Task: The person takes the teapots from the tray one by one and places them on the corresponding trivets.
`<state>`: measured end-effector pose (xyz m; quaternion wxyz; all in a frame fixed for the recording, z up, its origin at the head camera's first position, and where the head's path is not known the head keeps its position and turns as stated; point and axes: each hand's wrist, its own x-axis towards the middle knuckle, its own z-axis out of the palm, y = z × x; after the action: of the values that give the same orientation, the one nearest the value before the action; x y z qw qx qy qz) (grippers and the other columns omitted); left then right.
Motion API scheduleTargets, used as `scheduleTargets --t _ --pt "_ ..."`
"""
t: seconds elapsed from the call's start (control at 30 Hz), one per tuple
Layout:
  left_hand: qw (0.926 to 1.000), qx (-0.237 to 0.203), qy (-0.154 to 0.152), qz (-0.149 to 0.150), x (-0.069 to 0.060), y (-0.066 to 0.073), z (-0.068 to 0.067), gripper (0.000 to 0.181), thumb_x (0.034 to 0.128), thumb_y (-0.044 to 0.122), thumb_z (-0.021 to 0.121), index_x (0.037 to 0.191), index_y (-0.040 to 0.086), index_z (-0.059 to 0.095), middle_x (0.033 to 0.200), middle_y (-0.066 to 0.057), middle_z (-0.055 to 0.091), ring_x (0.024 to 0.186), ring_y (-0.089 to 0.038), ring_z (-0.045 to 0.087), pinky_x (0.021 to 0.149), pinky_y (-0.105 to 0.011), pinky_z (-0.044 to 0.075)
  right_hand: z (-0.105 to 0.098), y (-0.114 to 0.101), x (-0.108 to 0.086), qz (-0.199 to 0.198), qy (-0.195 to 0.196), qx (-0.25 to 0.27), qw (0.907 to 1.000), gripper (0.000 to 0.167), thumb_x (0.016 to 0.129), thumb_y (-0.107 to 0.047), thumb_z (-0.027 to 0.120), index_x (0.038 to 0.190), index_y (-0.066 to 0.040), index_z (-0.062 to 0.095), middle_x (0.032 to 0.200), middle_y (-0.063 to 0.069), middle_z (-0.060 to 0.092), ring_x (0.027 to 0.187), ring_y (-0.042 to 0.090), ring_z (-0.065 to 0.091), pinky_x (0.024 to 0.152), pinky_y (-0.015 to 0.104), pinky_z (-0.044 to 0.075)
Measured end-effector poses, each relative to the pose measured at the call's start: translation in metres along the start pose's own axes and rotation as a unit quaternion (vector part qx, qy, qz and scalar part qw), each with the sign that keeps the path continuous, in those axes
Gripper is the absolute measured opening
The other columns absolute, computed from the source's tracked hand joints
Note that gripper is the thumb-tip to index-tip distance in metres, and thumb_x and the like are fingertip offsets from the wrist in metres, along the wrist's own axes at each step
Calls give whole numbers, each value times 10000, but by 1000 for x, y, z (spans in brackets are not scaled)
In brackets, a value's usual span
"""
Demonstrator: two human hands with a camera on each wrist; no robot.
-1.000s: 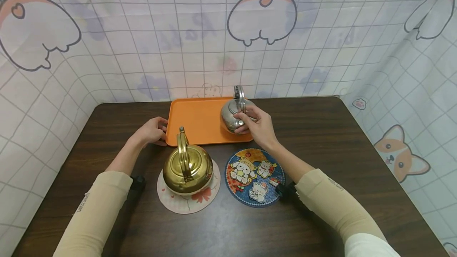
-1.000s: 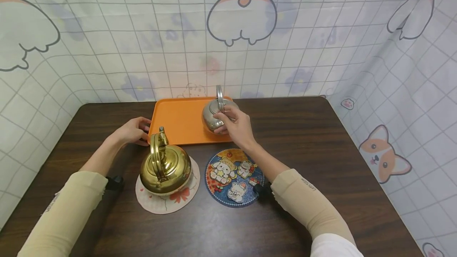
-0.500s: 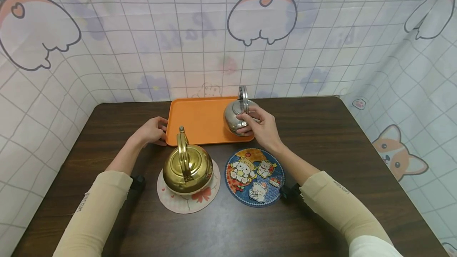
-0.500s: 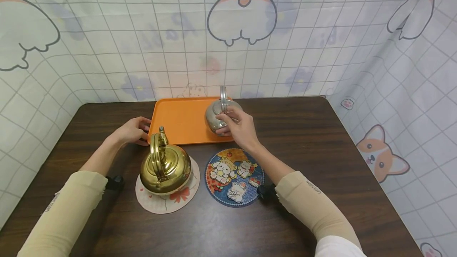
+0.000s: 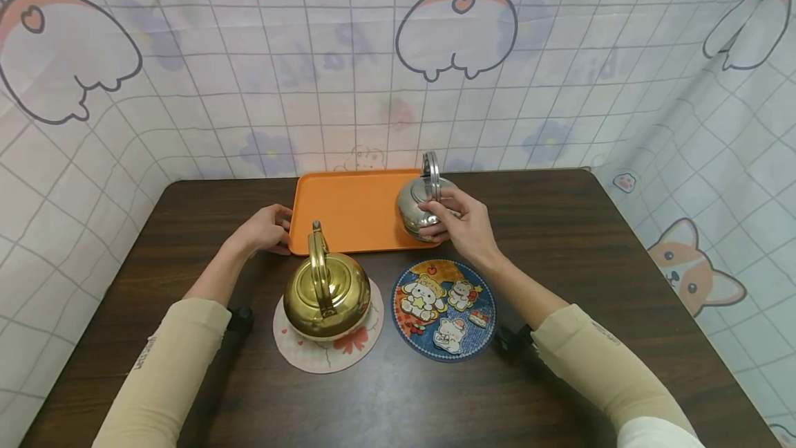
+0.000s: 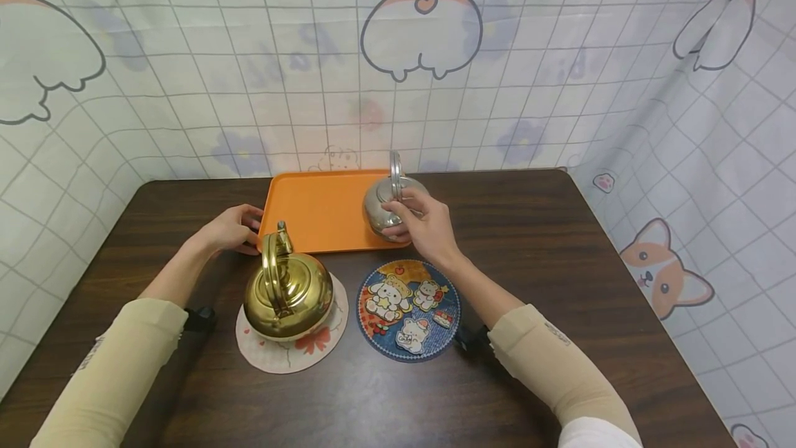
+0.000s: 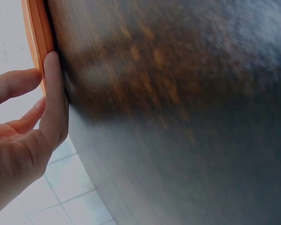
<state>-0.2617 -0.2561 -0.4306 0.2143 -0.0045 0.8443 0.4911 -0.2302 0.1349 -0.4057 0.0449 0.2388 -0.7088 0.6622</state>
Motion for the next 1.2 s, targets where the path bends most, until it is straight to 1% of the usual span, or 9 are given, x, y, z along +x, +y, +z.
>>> scheduleTargets --t 0.13,0.3,0.47,0.73,0.9,1.03,1.2 --pt "10000 -11 -1 18 0 1 0 685 940 -133 524 1549 -123 211 1324 -339 444 1056 -417 624 818 -436 621 -5 9 -1 -2 -2 92 10000 241 1054 -35 558 1249 104 592 1145 325 681 769 473 716 638 540 608" --pt "10000 -38 10 12 0 1 1 681 939 -134 524 1548 -119 218 1329 -337 444 1055 -412 626 821 -430 621 -8 10 -6 -119 8 160 9998 241 1055 -95 581 1230 68 613 1134 290 698 752 403 739 630 481 623" --pt "10000 -23 3 24 0 1 1 690 935 -133 528 1548 -125 211 1336 -343 443 1053 -414 634 816 -430 622 -10 7 -11 -220 50 117 9997 244 1053 -104 589 1223 71 610 1126 291 700 741 382 742 606 461 624" --pt "10000 0 29 -26 0 0 1 689 934 -134 524 1550 -120 214 1337 -335 438 1025 -384 633 810 -421 623 -13 2 -20 -129 92 133 9998 236 1050 -109 595 1216 57 617 1121 293 699 736 364 746 598 450 625" --pt "10000 -13 19 -33 0 1 1 698 933 -137 526 1553 -121 204 1353 -341 428 1020 -377 630 814 -432 622 -14 0 -24 -130 84 111 9998 240 1057 -87 575 1236 70 609 1126 299 696 745 384 742 616 450 625" --pt "10000 -3 36 -16 0 1 1 692 933 -136 523 1550 -122 210 1342 -340 436 1018 -381 632 819 -436 621 -15 -2 -27 -165 135 85 9997 212 1057 -70 568 1223 52 620 1118 305 695 745 374 744 617 444 625" --pt "10000 15 44 -26 1 0 2 684 922 -137 521 1539 -126 226 1320 -332 444 993 -366 639 813 -434 622 -15 -4 -30 -208 203 92 9995 182 1052 -96 587 1178 25 638 1107 279 708 739 342 750 595 439 623"
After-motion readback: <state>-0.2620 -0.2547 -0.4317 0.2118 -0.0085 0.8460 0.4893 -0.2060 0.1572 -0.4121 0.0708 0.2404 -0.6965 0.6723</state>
